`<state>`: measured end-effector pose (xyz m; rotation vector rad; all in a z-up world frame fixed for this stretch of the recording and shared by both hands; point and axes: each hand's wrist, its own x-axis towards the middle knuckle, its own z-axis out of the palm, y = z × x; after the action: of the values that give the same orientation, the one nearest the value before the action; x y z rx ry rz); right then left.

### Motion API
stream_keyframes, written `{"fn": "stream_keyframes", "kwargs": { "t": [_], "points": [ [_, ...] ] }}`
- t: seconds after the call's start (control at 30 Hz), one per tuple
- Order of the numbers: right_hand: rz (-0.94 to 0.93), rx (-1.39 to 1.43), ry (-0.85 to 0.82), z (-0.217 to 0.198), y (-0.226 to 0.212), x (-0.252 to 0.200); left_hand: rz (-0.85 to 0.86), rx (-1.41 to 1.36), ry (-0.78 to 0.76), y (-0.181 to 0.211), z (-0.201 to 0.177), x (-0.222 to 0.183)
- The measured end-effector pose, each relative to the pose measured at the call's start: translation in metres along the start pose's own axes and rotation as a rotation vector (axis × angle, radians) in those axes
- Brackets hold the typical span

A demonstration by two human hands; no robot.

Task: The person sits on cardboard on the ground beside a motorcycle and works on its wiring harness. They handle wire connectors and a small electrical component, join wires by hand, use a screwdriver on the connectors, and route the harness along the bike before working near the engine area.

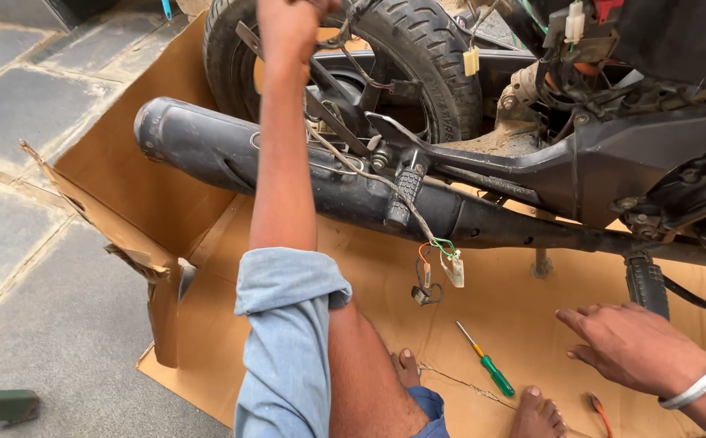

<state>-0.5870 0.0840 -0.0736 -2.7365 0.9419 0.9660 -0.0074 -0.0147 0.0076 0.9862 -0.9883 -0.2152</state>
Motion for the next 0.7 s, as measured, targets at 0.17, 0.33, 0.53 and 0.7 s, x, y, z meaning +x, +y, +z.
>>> {"fn": "stream_keyframes", "kwargs": {
  "t": [0.17, 0.33, 0.53, 0.7],
  "points": [
    [-0.089, 0.014, 0.194, 0.014, 0.016, 0.005, -0.035, -0.071, -0.052, 0.080, 0.012, -0.011],
    [0.003, -0.007, 0.032, -0.018, -0.004, -0.013, 0.438, 0.469, 0.139, 0.127, -0.021, -0.041],
    [-0.055, 0.035, 0.121, -0.026, -0.008, -0.016, 0.203, 0.862, 0.232, 0.151, 0.052, -0.141],
    [-0.068, 0.026, 0.157, -0.028, -0.014, -0.016, -0.315, 0.516, 0.004, 0.101, 0.100, -0.166]
  ]
}}
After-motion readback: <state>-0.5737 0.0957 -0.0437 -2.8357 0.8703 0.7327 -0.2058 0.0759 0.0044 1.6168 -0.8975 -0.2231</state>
